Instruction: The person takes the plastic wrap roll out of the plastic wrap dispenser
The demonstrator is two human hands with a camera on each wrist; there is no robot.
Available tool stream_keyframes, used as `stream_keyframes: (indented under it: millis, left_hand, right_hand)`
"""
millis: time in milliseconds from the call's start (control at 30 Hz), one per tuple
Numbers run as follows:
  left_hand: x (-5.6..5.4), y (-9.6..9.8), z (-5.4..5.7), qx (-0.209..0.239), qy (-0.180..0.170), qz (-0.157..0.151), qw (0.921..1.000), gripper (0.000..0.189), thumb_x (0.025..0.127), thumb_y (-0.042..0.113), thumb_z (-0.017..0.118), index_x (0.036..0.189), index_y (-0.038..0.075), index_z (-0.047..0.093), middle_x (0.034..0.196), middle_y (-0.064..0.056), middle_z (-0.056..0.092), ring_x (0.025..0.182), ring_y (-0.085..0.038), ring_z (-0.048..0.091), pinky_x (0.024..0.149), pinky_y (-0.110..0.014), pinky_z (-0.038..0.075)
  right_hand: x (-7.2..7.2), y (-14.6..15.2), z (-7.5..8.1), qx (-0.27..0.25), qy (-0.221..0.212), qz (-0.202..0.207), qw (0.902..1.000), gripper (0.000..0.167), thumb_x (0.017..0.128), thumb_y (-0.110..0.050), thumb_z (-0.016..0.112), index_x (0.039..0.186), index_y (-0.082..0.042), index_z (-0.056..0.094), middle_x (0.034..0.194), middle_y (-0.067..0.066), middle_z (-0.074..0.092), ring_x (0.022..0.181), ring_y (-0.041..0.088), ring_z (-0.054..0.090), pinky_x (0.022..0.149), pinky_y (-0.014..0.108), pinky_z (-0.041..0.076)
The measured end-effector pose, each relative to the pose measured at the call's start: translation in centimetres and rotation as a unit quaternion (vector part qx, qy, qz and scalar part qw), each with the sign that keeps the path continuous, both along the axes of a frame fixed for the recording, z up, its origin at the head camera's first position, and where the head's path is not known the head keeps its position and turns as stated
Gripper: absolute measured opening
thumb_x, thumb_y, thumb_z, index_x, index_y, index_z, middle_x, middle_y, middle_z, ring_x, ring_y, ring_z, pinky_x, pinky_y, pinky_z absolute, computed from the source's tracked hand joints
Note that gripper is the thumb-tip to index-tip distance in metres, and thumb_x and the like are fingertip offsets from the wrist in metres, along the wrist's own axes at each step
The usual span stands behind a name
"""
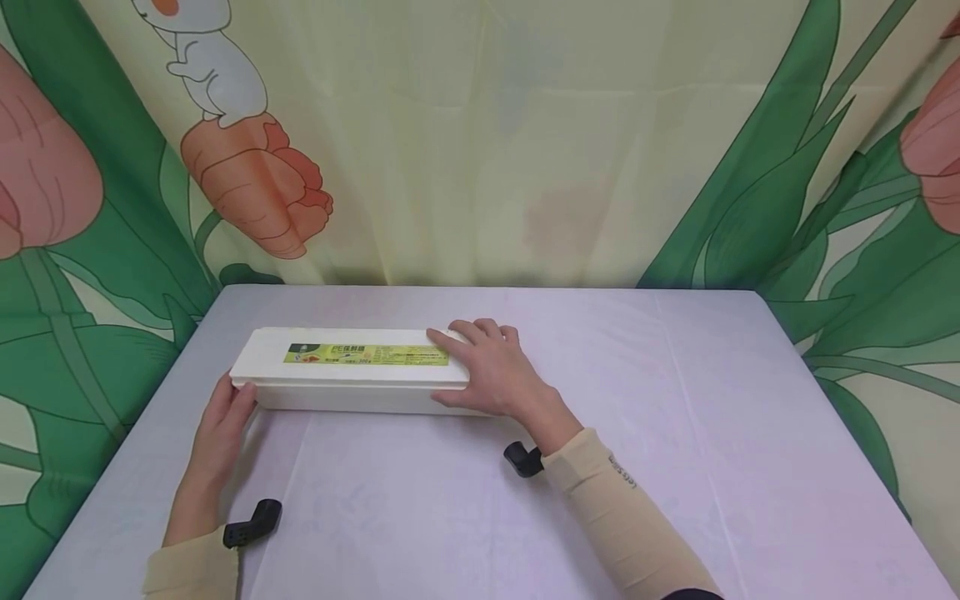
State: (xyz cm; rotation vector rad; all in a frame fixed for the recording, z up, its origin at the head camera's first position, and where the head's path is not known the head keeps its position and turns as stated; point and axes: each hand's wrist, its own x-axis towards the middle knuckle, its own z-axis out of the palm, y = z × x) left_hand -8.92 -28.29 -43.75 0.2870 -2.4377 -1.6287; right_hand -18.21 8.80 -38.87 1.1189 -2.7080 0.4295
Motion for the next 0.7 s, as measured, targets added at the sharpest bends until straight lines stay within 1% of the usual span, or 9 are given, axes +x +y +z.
stream_keyframes:
  millis: [267, 400, 633, 700]
  left_hand:
    - [0.0, 0.3, 0.1, -0.001, 0.002, 0.003, 1.0000, 0.063, 0.109, 0.033, 0.040, 0.163, 0.012, 0.014, 0.167, -0.008, 0.019, 0.152, -0.025, 0.018, 0.119, -0.048, 0.019]
    - [0.0, 0.4, 0.2, -0.002, 0.010, 0.002, 0.9999, 0.062, 0.109, 0.032, 0.041, 0.162, 0.011, 0.016, 0.166, -0.008, 0.019, 0.152, -0.025, 0.017, 0.120, -0.048, 0.019]
    - [0.1, 0.5, 0.5, -0.020, -0.009, 0.001, 0.9998, 0.059, 0.110, 0.034, 0.038, 0.162, 0.013, 0.020, 0.166, -0.009, 0.020, 0.152, -0.029, 0.017, 0.119, -0.054, 0.018]
    - [0.0, 0.5, 0.6, -0.019, -0.013, 0.001, 0.9997, 0.060, 0.110, 0.034, 0.039, 0.162, 0.014, 0.020, 0.166, -0.008, 0.020, 0.152, -0.029, 0.017, 0.119, -0.054, 0.018]
  right_hand:
    - [0.0, 0.2, 0.2, -0.017, -0.007, -0.003, 0.9998, 0.077, 0.082, -0.054, 0.076, 0.149, -0.024, 0.052, 0.141, 0.008, 0.054, 0.122, 0.034, 0.049, 0.094, 0.058, 0.040]
    - [0.0, 0.4, 0.4, -0.023, -0.005, -0.007, 0.9997, 0.077, 0.082, -0.054, 0.077, 0.149, -0.024, 0.052, 0.140, 0.008, 0.054, 0.122, 0.034, 0.049, 0.093, 0.057, 0.039]
    - [0.4, 1.3, 0.6, -0.035, -0.007, -0.024, 0.9991, 0.078, 0.081, -0.055, 0.077, 0.149, -0.024, 0.052, 0.142, 0.008, 0.053, 0.123, 0.034, 0.048, 0.093, 0.056, 0.038]
    - [0.5, 1.6, 0.7, -0.041, -0.003, -0.030, 0.9987, 0.078, 0.081, -0.054, 0.078, 0.148, -0.023, 0.053, 0.142, 0.009, 0.053, 0.123, 0.035, 0.048, 0.093, 0.056, 0.038]
